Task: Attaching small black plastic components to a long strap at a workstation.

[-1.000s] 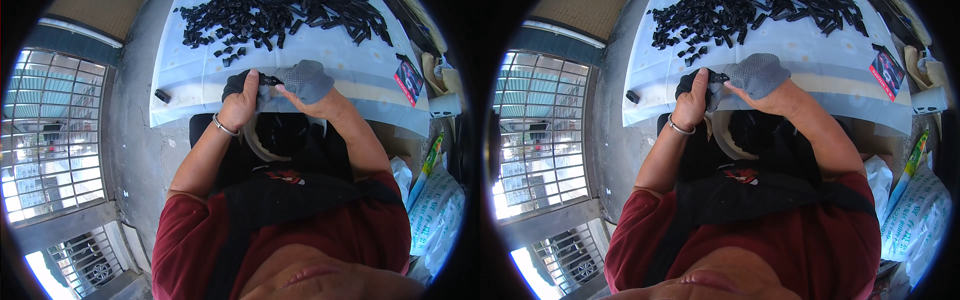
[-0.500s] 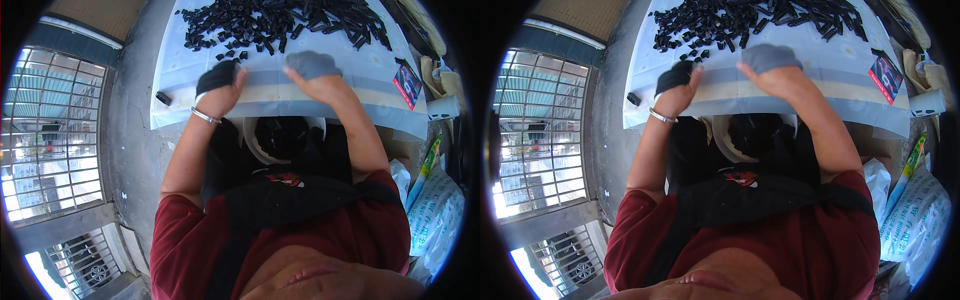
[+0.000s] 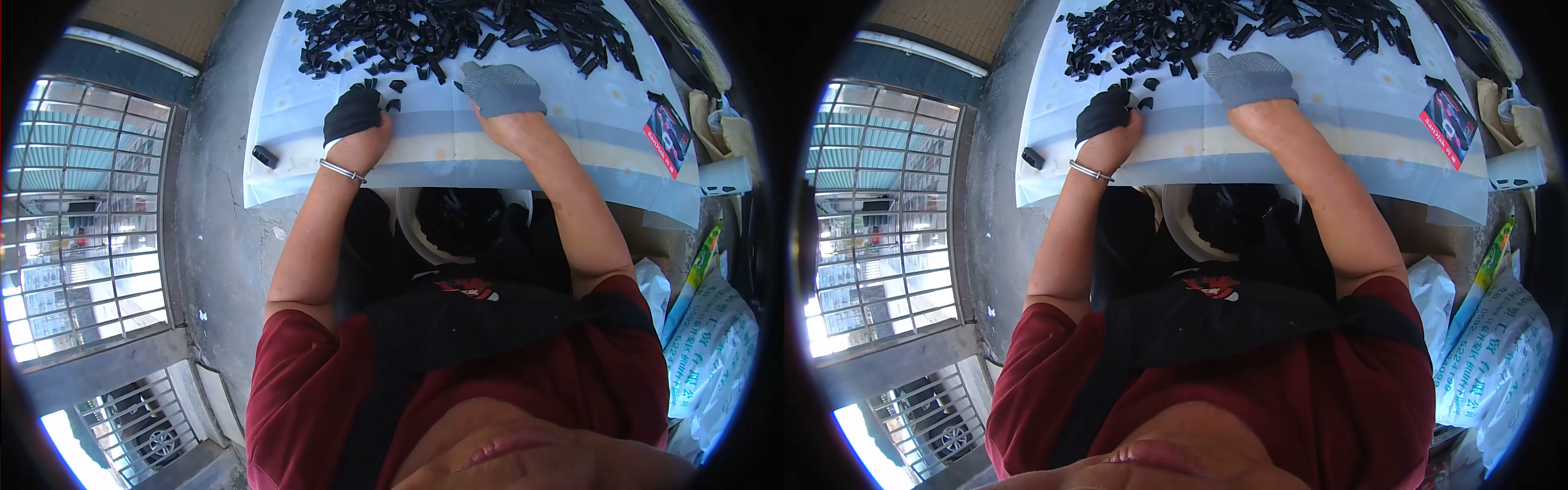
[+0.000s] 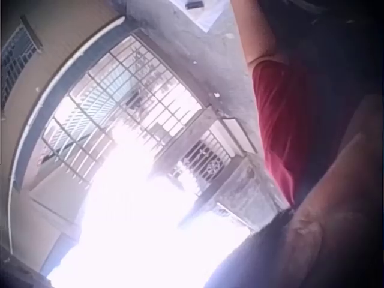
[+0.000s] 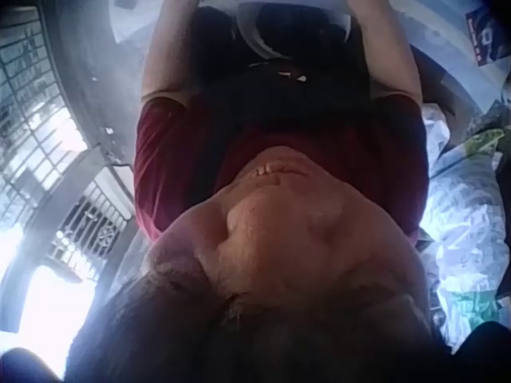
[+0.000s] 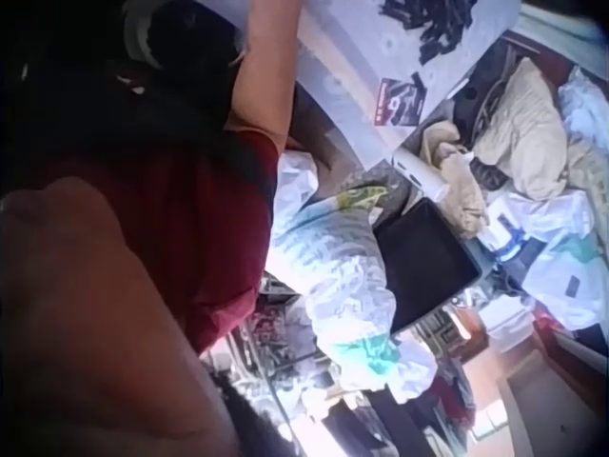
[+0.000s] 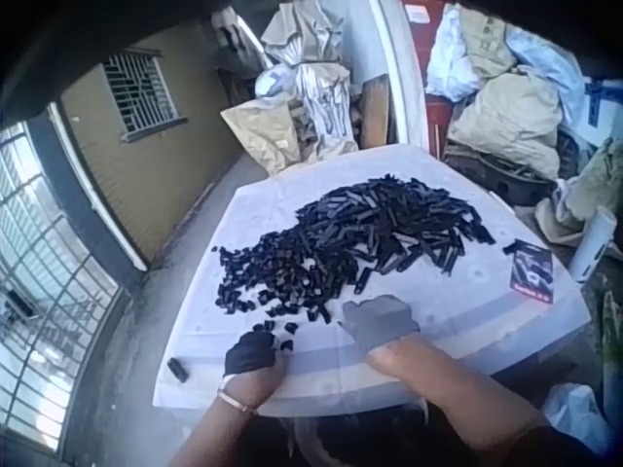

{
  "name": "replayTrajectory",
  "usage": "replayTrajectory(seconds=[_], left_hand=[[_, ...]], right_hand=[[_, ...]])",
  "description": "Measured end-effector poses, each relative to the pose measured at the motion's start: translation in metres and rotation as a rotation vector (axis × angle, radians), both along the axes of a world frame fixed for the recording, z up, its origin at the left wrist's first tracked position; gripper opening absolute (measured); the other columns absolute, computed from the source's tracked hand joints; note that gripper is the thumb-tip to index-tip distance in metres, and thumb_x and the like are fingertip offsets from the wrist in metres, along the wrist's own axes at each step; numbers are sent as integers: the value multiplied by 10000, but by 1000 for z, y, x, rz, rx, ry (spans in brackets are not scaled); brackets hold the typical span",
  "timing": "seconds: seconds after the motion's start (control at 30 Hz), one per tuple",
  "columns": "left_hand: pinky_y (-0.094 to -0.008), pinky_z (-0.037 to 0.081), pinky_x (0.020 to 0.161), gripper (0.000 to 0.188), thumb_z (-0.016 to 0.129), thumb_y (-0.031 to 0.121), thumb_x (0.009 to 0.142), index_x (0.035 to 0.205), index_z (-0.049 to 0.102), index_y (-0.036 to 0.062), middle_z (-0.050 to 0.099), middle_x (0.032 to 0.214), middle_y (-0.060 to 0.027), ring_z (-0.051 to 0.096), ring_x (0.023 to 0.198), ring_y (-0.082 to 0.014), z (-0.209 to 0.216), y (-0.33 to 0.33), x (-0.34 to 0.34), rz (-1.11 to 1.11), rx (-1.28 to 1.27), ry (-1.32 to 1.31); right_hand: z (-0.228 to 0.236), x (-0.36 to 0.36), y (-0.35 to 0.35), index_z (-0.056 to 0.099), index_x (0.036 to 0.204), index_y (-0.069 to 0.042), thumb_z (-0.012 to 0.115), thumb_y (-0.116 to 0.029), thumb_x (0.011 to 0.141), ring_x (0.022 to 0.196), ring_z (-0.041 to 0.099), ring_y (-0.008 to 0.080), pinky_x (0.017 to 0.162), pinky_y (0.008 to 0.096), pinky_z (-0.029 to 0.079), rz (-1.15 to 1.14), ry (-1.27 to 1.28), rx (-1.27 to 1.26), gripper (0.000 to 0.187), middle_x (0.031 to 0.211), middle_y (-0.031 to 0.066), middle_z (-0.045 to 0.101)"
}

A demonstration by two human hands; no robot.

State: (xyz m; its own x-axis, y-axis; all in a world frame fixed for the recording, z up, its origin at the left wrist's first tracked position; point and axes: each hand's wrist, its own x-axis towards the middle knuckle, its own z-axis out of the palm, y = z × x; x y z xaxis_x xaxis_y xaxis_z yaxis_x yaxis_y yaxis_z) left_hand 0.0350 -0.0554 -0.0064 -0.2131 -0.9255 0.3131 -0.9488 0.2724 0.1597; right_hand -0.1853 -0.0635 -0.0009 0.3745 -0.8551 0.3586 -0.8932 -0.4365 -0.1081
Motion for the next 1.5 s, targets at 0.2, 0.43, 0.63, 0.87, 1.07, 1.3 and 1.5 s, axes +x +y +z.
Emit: replayTrajectory(seconds=[0.2, 0.43, 0.63, 0.87, 1.07, 1.3, 1.5], left_hand=[[-373, 476, 713, 327, 550, 172, 695, 990, 573, 34, 607, 859, -172, 592, 767, -322, 1, 5, -5, 66, 7, 76], [-362, 474, 708, 317, 550, 129, 689, 984, 549, 14, 601, 866, -158, 592, 774, -304, -2, 18, -6, 37, -43, 188], [-254, 456, 634, 443, 583, 66, 703, 1134, 498, 10, 607, 807, -80, 540, 675, -118, 24, 46, -20, -306, 464, 666], [-226, 448, 660, 423, 588, 45, 729, 1136, 491, -16, 599, 880, -48, 524, 746, -79, 31, 53, -17, -476, 675, 754], [-227, 433, 577, 419, 399, 372, 909, 961, 579, -2, 591, 762, -40, 526, 653, -90, -5, 65, -36, -126, 695, 1279], [-203, 361, 453, 345, 410, 310, 913, 952, 591, 18, 572, 698, -6, 467, 531, -67, -1, 64, -31, -146, 679, 1454], [-188, 364, 473, 352, 408, 302, 915, 864, 619, 25, 583, 697, -2, 477, 547, -52, 2, 60, -28, -165, 586, 1283]], right_hand=[[-3, -9, 10, 592, 957, -62, 528, -188, 806, 842, 559, 329, 725, 406, 461, 49, 38, -46, 207, 893, 143, 594], [6, 1, 30, 574, 992, -61, 565, -214, 808, 789, 576, 303, 707, 373, 459, 269, -402, 95, 240, 878, 139, 601], [6, 7, 47, 560, 1060, -78, 597, -208, 793, 883, 564, 263, 767, 352, 444, 571, -597, 193, 299, 967, 113, 591], [16, 4, 54, 568, 1051, -97, 626, -279, 773, 906, 554, 256, 802, 357, 437, 610, -490, 501, 338, 973, 105, 586], [5, 19, 54, 569, 982, -34, 627, -286, 766, 795, 556, 288, 705, 358, 446, 369, -396, 98, 337, 892, 130, 588], [19, -3, 49, 565, 971, -20, 602, -278, 793, 763, 567, 263, 672, 356, 449, 349, -487, 227, 315, 850, 137, 591], [23, -4, 55, 585, 927, -26, 627, -278, 773, 736, 569, 258, 657, 347, 456, 333, -424, 268, 298, 814, 127, 597]])
